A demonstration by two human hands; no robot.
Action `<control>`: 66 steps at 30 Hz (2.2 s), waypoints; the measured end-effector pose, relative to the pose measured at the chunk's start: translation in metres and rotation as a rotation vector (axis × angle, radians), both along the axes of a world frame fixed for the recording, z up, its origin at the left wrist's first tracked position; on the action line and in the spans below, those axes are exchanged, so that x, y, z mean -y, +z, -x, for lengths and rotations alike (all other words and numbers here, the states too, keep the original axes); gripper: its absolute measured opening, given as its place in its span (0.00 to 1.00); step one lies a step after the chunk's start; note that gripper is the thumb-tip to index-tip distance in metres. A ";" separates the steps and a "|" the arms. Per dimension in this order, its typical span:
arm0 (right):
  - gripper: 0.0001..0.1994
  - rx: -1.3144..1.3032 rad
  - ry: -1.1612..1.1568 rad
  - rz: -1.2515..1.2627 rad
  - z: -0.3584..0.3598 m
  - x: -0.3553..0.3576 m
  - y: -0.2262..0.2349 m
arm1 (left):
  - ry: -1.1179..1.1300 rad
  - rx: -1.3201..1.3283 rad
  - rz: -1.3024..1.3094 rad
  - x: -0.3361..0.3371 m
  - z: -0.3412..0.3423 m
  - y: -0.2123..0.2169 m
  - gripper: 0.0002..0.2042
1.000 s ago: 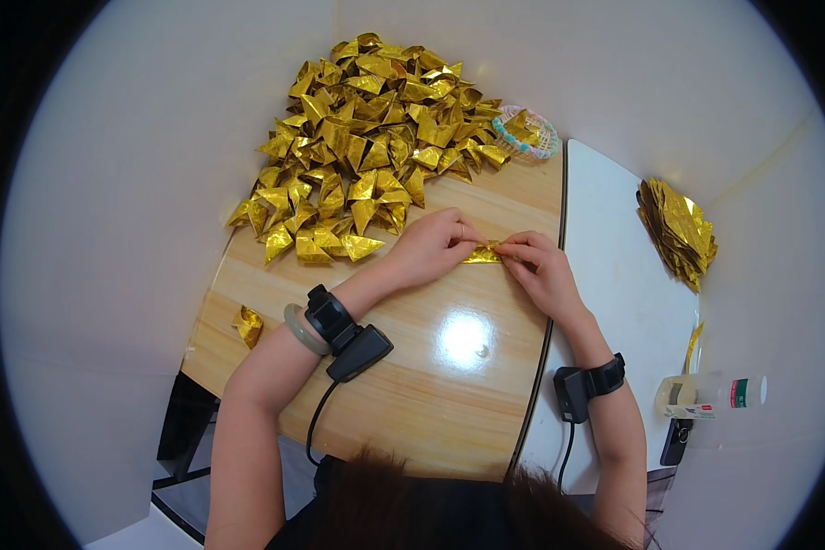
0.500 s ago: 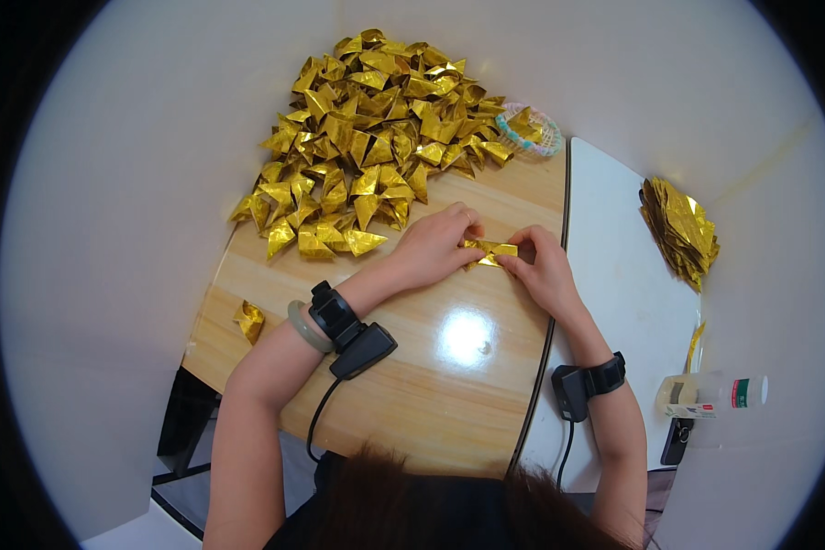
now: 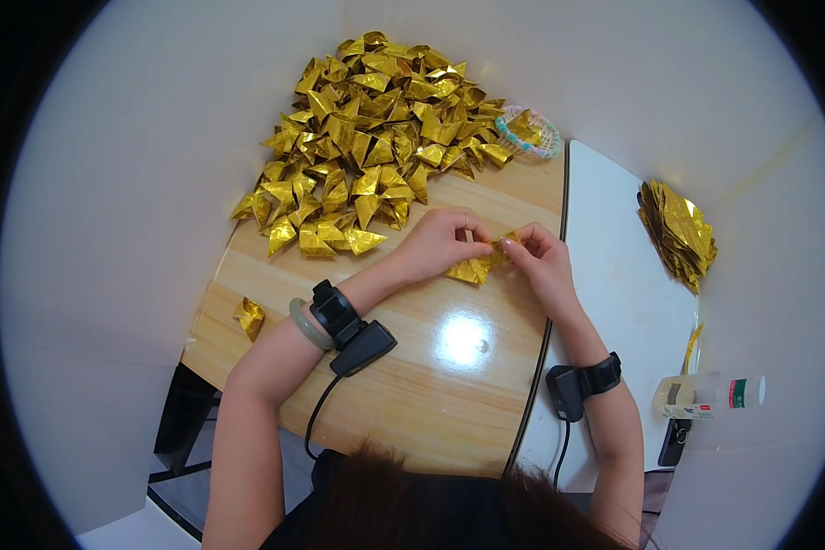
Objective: Folding pieces of gold foil paper into decorative ingots or shapes.
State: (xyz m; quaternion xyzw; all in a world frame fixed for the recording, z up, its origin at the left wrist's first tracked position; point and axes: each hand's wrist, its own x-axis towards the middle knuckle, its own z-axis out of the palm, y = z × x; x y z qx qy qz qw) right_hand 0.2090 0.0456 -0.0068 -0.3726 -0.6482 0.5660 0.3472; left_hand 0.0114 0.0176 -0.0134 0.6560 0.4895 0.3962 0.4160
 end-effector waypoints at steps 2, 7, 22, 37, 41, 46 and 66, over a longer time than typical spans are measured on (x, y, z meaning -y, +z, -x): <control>0.09 0.060 0.009 -0.059 0.000 0.002 0.000 | -0.060 0.136 0.008 0.001 -0.001 -0.001 0.08; 0.06 -0.041 -0.037 -0.038 0.018 0.021 0.015 | -0.061 0.481 0.114 0.003 0.000 0.007 0.06; 0.10 0.506 0.019 -1.102 -0.017 -0.005 0.009 | -0.075 -0.435 -0.449 0.009 0.009 -0.002 0.04; 0.20 0.179 -0.243 0.025 -0.011 0.004 0.001 | -0.037 -0.529 -0.354 0.021 -0.006 0.003 0.16; 0.21 0.450 -0.215 -0.096 -0.008 0.008 0.003 | -0.007 -0.526 -0.332 0.021 -0.006 0.001 0.15; 0.15 0.360 -0.141 -0.526 -0.002 0.017 0.001 | 0.000 -0.505 -0.305 0.020 -0.007 0.002 0.14; 0.09 0.390 0.133 -0.583 -0.013 0.007 0.002 | -0.013 -0.356 -0.217 0.013 -0.001 -0.002 0.10</control>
